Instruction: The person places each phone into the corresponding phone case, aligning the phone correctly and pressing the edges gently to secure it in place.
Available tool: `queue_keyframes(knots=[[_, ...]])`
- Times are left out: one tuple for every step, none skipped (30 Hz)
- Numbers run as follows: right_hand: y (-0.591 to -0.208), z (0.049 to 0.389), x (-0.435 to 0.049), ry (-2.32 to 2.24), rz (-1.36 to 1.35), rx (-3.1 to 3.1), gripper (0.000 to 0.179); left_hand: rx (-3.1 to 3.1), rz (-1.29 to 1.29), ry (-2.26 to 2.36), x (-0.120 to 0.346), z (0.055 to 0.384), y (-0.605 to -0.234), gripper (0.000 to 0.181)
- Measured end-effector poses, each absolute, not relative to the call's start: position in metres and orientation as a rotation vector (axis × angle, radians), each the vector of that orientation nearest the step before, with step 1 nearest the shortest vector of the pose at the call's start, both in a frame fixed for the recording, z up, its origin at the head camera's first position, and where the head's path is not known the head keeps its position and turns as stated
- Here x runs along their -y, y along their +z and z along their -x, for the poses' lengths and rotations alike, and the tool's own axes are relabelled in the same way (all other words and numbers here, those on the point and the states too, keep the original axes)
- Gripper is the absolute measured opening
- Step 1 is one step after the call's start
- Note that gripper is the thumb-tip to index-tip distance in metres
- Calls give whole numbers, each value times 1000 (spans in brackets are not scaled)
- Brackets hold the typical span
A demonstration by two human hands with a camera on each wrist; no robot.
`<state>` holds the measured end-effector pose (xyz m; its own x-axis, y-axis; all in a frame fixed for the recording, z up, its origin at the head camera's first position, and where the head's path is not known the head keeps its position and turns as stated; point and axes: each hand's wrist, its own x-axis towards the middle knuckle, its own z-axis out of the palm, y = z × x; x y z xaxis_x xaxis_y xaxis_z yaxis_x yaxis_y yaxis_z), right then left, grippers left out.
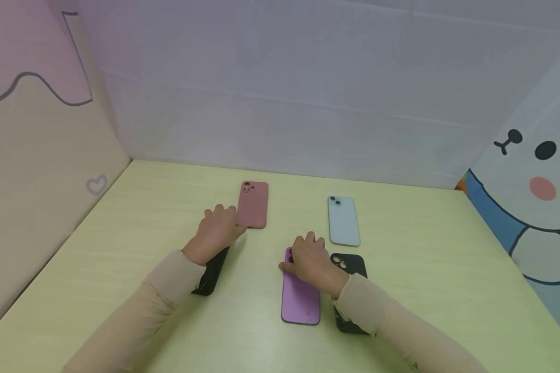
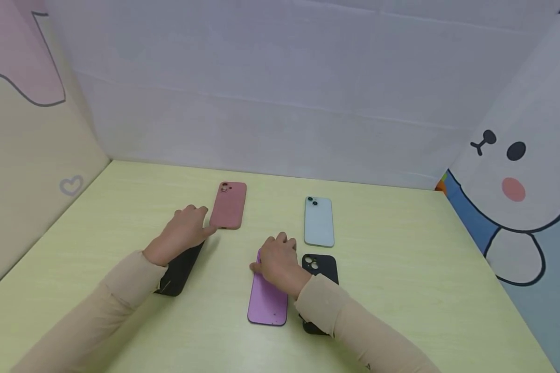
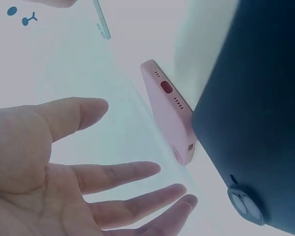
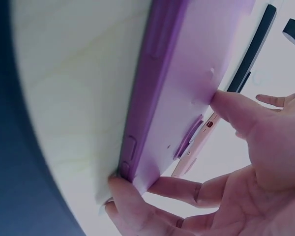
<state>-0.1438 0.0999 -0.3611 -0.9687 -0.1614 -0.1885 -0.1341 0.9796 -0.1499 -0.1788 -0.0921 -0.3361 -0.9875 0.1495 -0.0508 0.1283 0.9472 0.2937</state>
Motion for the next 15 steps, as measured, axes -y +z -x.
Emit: queue_keyframes(knots=[[-361,144,-100,-207,217,-2923,54,-3022,-220,468,91,181,-336,23],[-362,145,-101,-214,214,-2921,54,-3016,-229,475,90,183,-336,22],[-362,145,-101,-216,211,-2920,54,-3014,-241,476,89,185,-336,22],[-362,146,-101,-220,208,-2918,55,-3005,-236,498,88,187,-336,22],[-362,146,-101,-220,205,-2917,55,-2995,-231,513,87,189,-336,21],[-363,147,-101,-223,204,-2917,56,-2981,-214,533,86,190,-337,20],[-363,147,-102,-221,203,-2917,56,-2967,-195,555,85,192,-337,20],[-363,147,-102,-219,204,-2918,57,-2950,-171,567,83,193,-337,19],[-363,147,-102,-217,203,-2918,57,-2935,-140,579,82,195,-337,19],[-363,148,-102,-217,201,-2918,58,-2922,-113,583,81,196,-337,20],[-363,148,-102,-214,198,-2920,59,-2913,-87,580,79,197,-337,21],[-363,148,-102,-214,194,-2922,60,-2909,-67,566,78,199,-336,23],[-363,148,-102,-213,188,-2922,61,-2900,-41,556,77,201,-336,24],[-363,148,-102,-215,184,-2923,61,-2894,-24,541,75,202,-336,26],[-363,148,-102,-216,179,-2924,62,-2889,-6,528,74,204,-336,28]])
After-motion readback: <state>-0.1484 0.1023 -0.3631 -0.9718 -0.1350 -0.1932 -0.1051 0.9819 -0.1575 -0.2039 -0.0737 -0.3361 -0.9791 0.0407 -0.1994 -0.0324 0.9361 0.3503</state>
